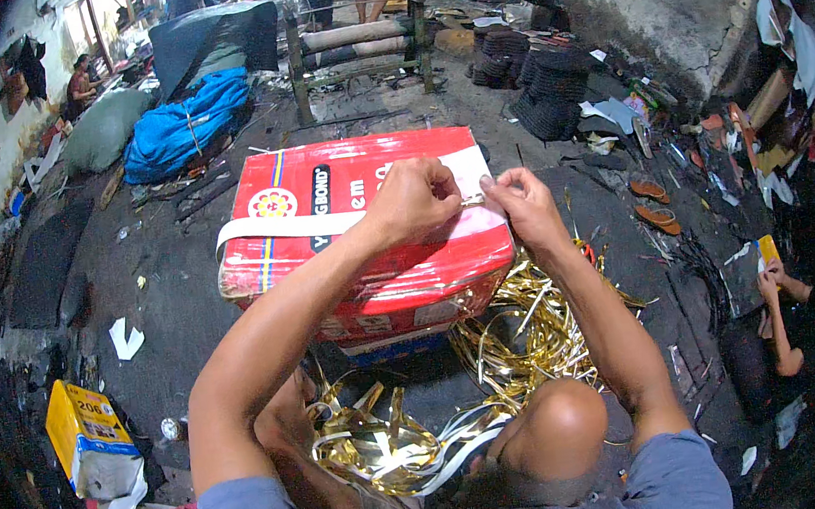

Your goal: The person sits on the floor and wraps a red cardboard box with white and gold ribbons. They repeatedly pull ribbon from a pile, place it across the box, and tuck the ends under the box to secure it.

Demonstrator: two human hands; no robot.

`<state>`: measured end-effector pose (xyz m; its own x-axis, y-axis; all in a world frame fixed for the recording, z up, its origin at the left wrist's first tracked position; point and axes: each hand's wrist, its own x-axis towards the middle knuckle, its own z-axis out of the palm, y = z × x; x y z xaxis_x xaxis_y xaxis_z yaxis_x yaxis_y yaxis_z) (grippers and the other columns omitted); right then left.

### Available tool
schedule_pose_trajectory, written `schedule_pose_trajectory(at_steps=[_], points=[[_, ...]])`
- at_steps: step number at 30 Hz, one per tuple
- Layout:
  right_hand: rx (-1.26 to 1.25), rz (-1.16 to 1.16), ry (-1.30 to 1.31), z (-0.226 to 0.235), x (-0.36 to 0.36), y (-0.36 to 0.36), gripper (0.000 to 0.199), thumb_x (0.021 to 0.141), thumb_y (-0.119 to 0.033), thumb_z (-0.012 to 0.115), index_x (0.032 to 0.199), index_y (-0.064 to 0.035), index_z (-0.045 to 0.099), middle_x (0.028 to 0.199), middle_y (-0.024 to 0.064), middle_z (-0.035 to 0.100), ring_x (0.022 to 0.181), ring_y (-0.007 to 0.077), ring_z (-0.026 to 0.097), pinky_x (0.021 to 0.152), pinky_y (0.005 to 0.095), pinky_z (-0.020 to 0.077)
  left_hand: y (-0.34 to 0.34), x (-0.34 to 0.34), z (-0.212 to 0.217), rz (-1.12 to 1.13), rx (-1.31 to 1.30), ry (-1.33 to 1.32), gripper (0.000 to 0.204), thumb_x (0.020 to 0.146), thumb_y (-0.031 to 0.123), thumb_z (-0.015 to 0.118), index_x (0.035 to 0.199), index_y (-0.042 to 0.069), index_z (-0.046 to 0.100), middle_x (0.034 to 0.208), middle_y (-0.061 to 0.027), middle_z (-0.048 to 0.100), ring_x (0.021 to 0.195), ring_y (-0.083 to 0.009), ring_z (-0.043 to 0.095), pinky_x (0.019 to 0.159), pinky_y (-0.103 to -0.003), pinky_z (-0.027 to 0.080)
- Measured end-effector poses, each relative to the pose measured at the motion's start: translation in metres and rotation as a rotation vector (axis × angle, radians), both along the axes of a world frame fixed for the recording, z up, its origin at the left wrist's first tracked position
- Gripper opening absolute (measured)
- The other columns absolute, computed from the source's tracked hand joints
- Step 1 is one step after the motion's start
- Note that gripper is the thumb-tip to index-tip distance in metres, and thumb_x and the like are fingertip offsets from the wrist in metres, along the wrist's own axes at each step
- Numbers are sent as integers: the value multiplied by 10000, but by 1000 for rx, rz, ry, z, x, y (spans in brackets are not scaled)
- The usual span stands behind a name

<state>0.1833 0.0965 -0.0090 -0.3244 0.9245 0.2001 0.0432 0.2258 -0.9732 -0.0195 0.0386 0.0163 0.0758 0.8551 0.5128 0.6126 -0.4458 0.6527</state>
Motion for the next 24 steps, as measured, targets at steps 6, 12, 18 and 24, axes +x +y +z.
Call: schedule_pose_trajectory(at_steps=[6,12,18,24], points=[[254,8,-230,-12,12,14,284,1042,-318,658,836,-132,598,734,-56,584,614,42,503,558,257,401,1,31,-10,-7,61,-155,149,820,125,783,854,-18,758,798,-153,732,711,-208,702,673,-343,553],[-500,199,482,-28,11,-11,203,1057,-315,643,948,-145,624,720,-82,560,507,27,439,448,202,335,-9,37,-10,-41,-28,-254,113,875,75,722,823,-25,719,790,-78,695,736,-122,641,649,-306,520],[-647,376,576,-39,30,-3,324,1056,-434,625,1024,-112,643,701,-55,591,504,21,497,461,182,437,-2,44,-7,-50,34,-261,120,866,89,733,827,-24,731,810,-102,697,775,-161,673,703,-325,537],[-296,15,-158,37,18,22,659,974,-716,521,974,-79,690,721,45,652,587,137,621,500,298,486,4,43,-5,-53,44,-247,147,869,93,738,793,-32,720,813,-108,689,776,-165,675,706,-327,546]])
